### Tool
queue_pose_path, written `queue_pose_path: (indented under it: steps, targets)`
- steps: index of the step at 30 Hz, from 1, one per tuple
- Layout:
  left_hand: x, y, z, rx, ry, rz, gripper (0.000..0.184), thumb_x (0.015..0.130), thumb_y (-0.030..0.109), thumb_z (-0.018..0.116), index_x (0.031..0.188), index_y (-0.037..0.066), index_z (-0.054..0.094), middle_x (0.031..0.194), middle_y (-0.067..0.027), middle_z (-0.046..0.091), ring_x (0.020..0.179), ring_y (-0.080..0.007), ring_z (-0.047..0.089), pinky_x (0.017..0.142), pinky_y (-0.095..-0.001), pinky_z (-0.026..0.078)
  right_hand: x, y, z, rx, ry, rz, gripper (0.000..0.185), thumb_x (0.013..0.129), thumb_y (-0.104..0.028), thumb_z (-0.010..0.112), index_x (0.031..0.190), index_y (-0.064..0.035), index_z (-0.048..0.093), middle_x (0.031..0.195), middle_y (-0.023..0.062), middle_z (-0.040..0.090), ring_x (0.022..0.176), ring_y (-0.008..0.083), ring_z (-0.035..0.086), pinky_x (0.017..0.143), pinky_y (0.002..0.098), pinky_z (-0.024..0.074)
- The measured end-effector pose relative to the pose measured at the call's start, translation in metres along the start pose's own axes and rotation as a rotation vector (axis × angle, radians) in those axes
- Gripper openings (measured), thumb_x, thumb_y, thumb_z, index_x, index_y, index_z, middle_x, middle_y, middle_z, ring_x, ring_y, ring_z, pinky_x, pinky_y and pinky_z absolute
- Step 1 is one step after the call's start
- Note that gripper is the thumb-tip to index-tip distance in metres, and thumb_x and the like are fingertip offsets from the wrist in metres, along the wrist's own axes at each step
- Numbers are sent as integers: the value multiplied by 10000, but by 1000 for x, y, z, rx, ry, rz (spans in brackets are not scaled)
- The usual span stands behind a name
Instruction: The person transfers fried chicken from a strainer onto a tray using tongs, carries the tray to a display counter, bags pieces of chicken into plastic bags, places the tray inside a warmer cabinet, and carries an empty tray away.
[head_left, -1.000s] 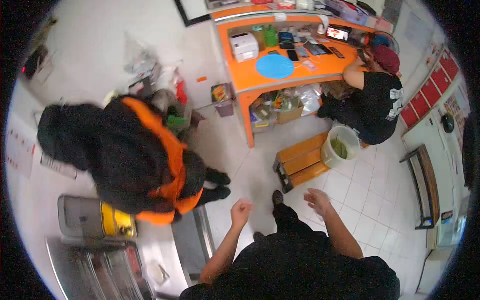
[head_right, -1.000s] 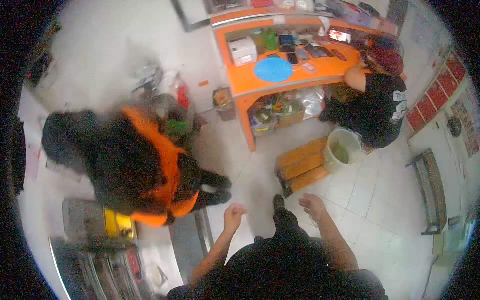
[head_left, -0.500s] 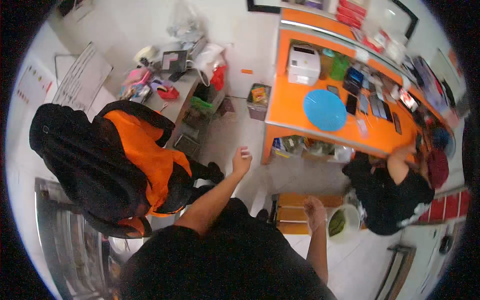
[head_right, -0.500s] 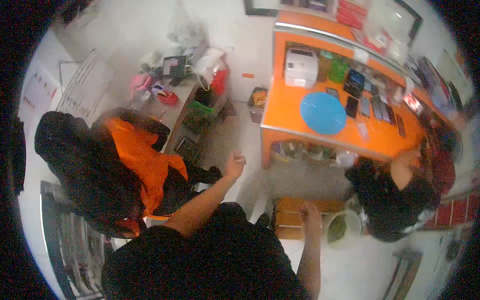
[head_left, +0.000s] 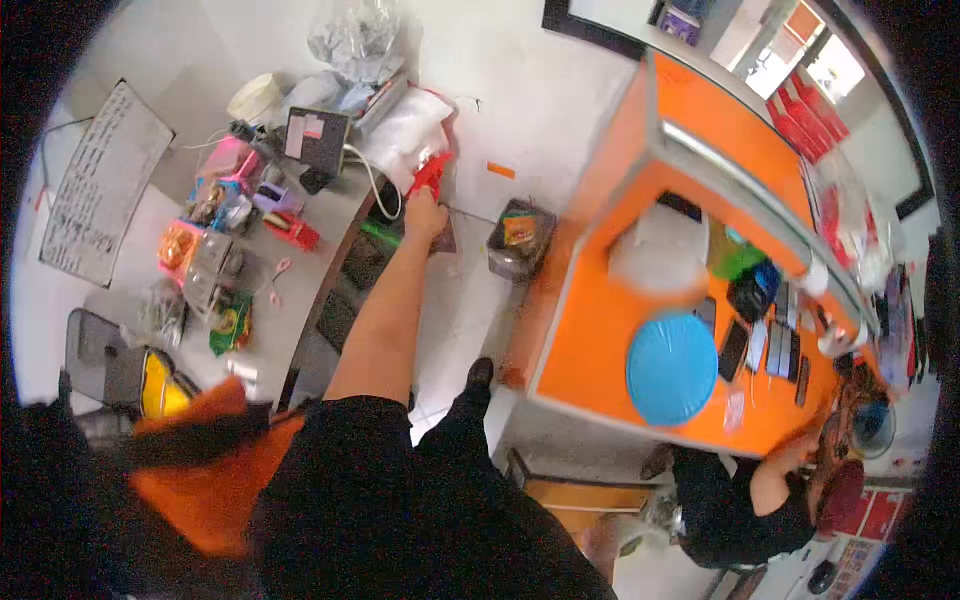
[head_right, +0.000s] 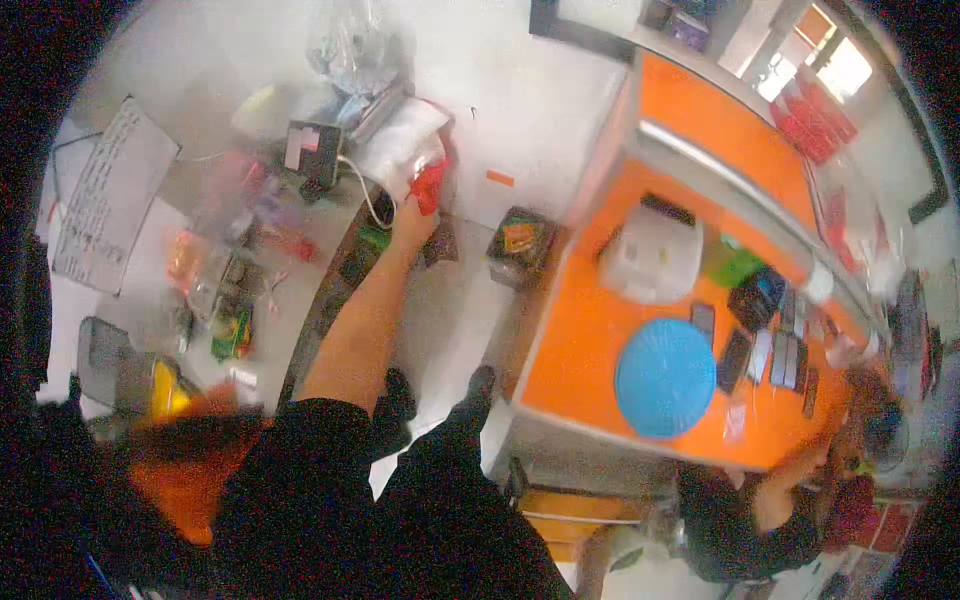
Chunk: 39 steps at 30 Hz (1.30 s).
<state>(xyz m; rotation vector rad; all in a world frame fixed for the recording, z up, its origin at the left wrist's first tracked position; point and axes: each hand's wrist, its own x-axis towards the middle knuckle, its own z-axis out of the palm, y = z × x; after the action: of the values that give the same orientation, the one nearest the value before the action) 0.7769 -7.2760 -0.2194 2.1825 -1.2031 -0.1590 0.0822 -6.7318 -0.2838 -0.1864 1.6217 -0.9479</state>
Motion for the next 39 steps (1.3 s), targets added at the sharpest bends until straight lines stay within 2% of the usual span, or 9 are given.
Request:
queue_pose_path:
  steps: [11,14,17,25,28,31,32,35,39]
  targets:
    - [309,-149,125,287,181,479,338,897,125,500,1203,12,586,1130,-225,635,1067,-394,611,883,-522,502,-1,-111,76,-739,124,306,374,933,-322,582,1212,-77,618,1175,88,662,1083,282,609,968,460,480]
    - [325,-106,83,455,-243,90,477,953,227,541,1386,28,521,1384,-224,561,1226,-376,580,1031,-471,468,-20,-89,42,-848,74,277,435,924,-337,578,1268,-72,617,1231,98,668,1148,303,613,1012,481,471]
    - [350,-124,104,353,-1,285,189,910,108,511,1029,19,626,961,-261,684,889,-444,670,785,-532,543,-11,-54,-7,-1795,-339,-357,463,904,-358,606,1279,-88,635,1260,127,671,1185,321,622,1012,471,489]
    - [333,-67,59,605,-39,295,91,915,85,577,927,31,649,929,-196,701,838,-387,696,732,-517,566,-11,-117,93,-1923,-394,-118,443,911,-432,579,1214,-119,659,1228,126,659,1159,327,619,971,487,500]
    - [334,-64,70,618,-31,257,78,906,78,587,927,29,644,941,-193,700,843,-371,702,720,-515,567,-6,-95,69,-1683,-372,-419,416,922,-427,538,1188,-130,658,1191,129,653,1142,330,613,968,486,493]
    - [333,-47,61,631,-103,200,127,925,66,536,1011,24,620,971,-211,696,867,-372,703,745,-520,562,32,-30,-1,3,-450,283,411,933,-381,502,1186,-89,642,1187,163,642,1150,378,585,986,512,468]
    - [334,-50,60,610,-104,202,170,927,51,521,1069,17,608,988,-224,695,889,-385,701,765,-522,560,15,-55,30,-841,-419,85,408,922,-329,499,1135,-3,620,1140,215,627,1121,450,564,962,549,460]
    - [338,-54,54,455,-32,211,317,904,23,517,1219,-10,538,1066,-260,672,965,-432,671,838,-513,543,28,0,-7,448,-150,364,330,914,-333,546,1098,-79,650,1124,133,646,1102,335,605,941,475,484]
    - [366,-93,62,173,131,189,561,855,-2,541,1402,-51,422,1188,-307,629,1072,-502,613,941,-488,512,0,-44,63,327,-137,284,350,945,-337,533,1093,-43,650,1147,172,648,1124,369,605,962,505,485]
